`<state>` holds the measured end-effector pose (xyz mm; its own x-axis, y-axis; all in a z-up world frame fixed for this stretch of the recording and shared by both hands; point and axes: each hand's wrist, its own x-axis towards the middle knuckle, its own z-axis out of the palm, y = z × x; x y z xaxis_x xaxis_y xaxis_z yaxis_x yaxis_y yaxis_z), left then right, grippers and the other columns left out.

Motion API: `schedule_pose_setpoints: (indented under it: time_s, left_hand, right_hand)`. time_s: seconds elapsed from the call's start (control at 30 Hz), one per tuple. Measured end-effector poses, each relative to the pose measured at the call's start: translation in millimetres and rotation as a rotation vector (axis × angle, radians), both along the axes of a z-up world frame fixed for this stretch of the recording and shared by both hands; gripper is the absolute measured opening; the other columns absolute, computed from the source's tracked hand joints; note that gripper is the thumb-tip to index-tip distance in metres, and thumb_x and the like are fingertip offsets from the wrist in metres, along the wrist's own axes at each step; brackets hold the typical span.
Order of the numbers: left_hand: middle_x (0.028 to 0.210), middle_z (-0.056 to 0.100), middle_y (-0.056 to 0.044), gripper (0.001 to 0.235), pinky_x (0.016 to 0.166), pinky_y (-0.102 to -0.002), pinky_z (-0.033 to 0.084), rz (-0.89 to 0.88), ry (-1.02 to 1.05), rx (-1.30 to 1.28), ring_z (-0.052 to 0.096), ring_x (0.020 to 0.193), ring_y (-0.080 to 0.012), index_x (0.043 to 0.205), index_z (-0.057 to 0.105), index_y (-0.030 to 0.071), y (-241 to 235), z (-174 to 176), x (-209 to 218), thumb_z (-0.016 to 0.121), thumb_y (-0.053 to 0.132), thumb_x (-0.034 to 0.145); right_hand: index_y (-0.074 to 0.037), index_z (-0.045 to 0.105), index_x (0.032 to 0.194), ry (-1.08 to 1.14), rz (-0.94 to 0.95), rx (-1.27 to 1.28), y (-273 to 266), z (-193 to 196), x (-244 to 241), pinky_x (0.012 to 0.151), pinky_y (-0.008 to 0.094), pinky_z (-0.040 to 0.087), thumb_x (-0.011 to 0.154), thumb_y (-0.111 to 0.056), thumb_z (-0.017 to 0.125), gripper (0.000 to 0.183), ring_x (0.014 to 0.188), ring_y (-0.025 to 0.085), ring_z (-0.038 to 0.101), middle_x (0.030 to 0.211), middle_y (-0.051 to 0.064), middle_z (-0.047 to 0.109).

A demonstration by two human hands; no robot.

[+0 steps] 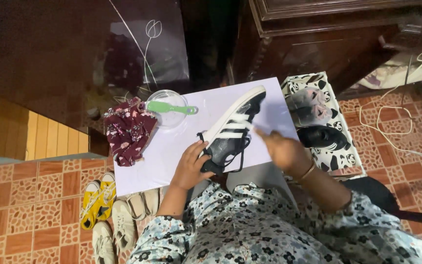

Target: The person scrubs a black and white sneaker with a yellow toothbrush, focusing on the white stripes and sole. They repeatedly dip the brush into a small container of liquid and continue scrubbing different areas of the shoe.

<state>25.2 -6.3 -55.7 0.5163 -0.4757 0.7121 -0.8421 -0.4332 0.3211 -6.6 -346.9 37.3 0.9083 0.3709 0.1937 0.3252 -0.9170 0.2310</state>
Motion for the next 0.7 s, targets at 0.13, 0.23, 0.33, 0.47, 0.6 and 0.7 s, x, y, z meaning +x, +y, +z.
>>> schedule_pose_setpoints:
  time_s: [0.13,0.23,0.33,0.47,0.6,0.7]
  left_hand:
    - [0.144,0.056,-0.018,0.061,0.111,-0.054,0.046,-0.009,-0.018,0.003,0.054,0.132,-0.0400,0.116,0.059,0.011,-2,3,4,0.087,0.043,0.071]
    - [0.145,0.055,-0.018,0.062,0.112,-0.054,0.045,0.000,0.000,-0.001,0.053,0.134,-0.0395,0.116,0.059,0.012,-1,4,0,0.087,0.044,0.072]
    - [0.144,0.056,-0.018,0.058,0.111,-0.054,0.045,-0.005,-0.020,-0.021,0.053,0.133,-0.0404,0.116,0.059,0.011,-2,6,1,0.086,0.043,0.075]
    - [0.144,0.056,-0.019,0.061,0.111,-0.054,0.046,-0.008,-0.018,-0.024,0.053,0.133,-0.0408,0.116,0.060,0.011,-3,4,5,0.088,0.040,0.071]
    - [0.144,0.056,-0.018,0.062,0.112,-0.054,0.045,0.000,-0.025,-0.012,0.053,0.133,-0.0407,0.117,0.060,0.011,-3,3,2,0.087,0.042,0.072]
    - [0.145,0.055,-0.018,0.057,0.113,-0.054,0.044,-0.015,0.011,-0.017,0.052,0.134,-0.0401,0.117,0.060,0.011,-1,-1,3,0.084,0.044,0.077]
  right_hand:
    - [-0.035,0.050,0.149,0.110,0.253,0.057,43,36,-44,0.052,0.025,0.057,0.093,-0.015,0.056,0.060,0.046,0.013,0.063,0.086,-0.002,0.062]
    - [-0.039,0.046,0.152,0.190,0.047,0.090,5,32,-7,0.056,0.034,0.060,0.090,-0.026,0.058,0.064,0.053,0.021,0.068,0.093,0.002,0.062]
    - [-0.032,0.039,0.160,-0.112,-0.052,-0.107,-32,22,21,0.044,0.031,0.051,0.103,-0.020,0.046,0.059,0.048,0.015,0.059,0.085,0.001,0.055]
    - [-0.029,0.046,0.152,-0.002,0.114,-0.050,13,15,-12,0.047,0.029,0.052,0.097,-0.022,0.043,0.055,0.052,0.014,0.061,0.082,-0.001,0.057]
    - [-0.032,0.054,0.145,0.206,0.204,0.183,52,63,-40,0.051,0.035,0.057,0.095,-0.023,0.045,0.051,0.051,0.023,0.067,0.082,0.000,0.061]
    - [-0.030,0.055,0.147,0.075,0.120,0.198,1,53,-3,0.051,0.033,0.055,0.099,-0.024,0.047,0.049,0.053,0.022,0.066,0.081,0.001,0.060]
